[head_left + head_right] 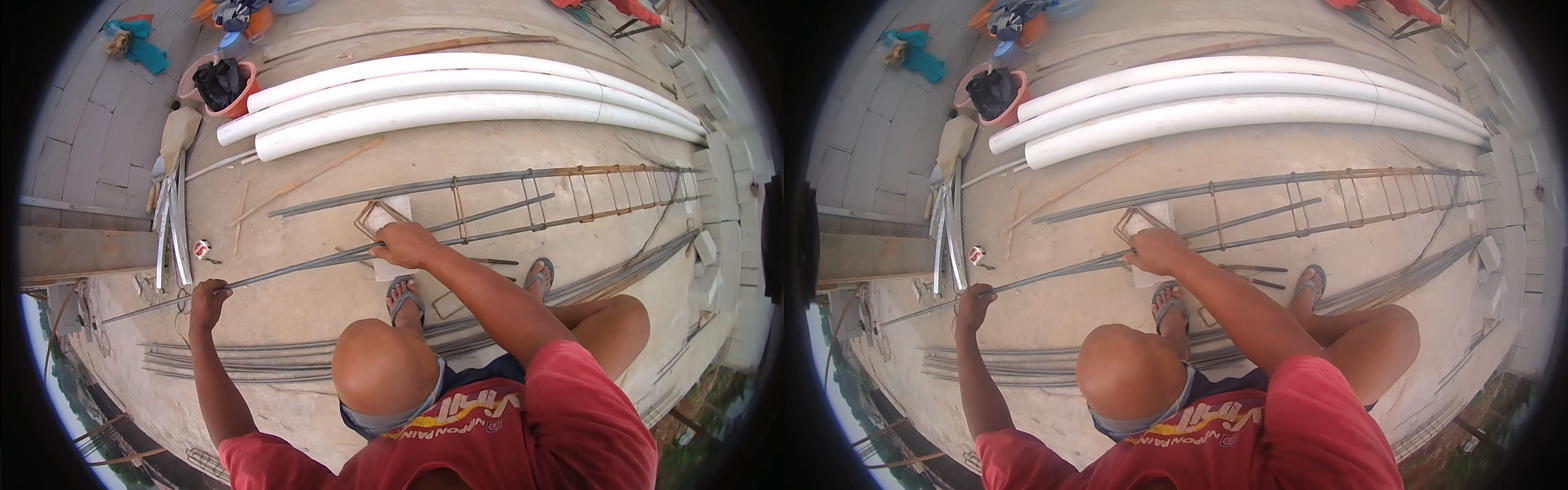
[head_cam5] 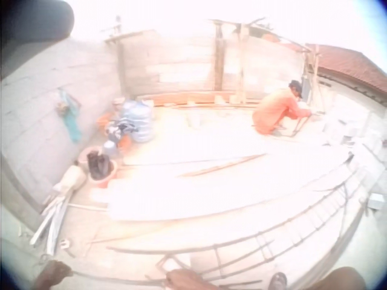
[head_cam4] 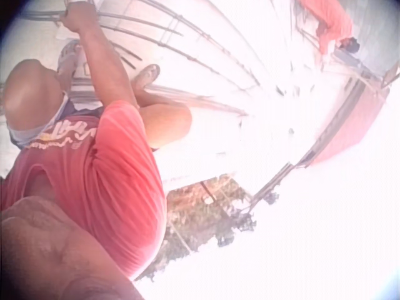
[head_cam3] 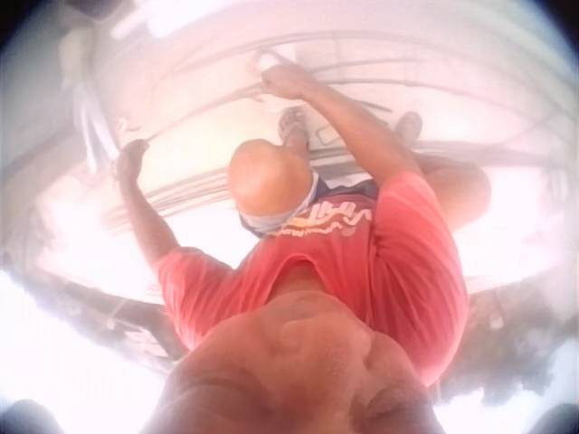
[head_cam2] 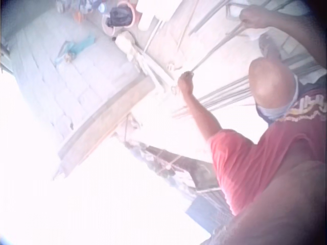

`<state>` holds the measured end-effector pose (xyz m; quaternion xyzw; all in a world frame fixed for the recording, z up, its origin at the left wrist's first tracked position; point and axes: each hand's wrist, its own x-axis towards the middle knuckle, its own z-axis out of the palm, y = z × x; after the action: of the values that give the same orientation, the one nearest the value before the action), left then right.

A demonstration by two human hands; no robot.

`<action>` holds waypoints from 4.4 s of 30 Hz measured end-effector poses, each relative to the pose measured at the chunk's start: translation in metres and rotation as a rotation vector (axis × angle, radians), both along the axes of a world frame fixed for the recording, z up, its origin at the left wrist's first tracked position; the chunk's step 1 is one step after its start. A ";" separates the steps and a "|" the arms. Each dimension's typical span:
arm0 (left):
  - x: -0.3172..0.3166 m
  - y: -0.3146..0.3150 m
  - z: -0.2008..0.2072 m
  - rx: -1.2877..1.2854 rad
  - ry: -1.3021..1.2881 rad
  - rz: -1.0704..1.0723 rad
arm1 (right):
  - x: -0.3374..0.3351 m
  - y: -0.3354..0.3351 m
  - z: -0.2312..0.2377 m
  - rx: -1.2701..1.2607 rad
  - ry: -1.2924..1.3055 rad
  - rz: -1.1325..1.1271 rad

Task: The person assembles a rebar cage by tying metal rods together with wire using pliers. They repeatedly bend and twist wire to secure intersections, occasionally repositioning the structure on the floor.

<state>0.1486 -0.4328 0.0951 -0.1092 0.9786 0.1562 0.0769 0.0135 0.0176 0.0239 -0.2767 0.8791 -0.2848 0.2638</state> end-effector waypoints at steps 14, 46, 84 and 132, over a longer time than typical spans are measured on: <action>-0.090 0.097 -0.048 0.212 -0.212 -0.113 | -0.014 0.014 -0.009 0.084 -0.022 -0.122; -0.153 0.343 -0.100 0.445 -0.281 -0.410 | -0.006 0.141 0.056 0.000 0.306 -0.342; -0.161 0.420 -0.104 0.393 -0.244 -0.460 | -0.035 0.253 -0.019 0.767 0.576 0.041; -0.162 0.428 -0.120 0.462 -0.224 -0.451 | -0.045 0.248 -0.003 0.801 0.609 0.135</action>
<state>-0.0131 -0.0048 -0.0249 0.1138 0.9023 0.3401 0.2392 -0.0317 0.2654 0.0206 -0.2803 0.9365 0.1861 0.0989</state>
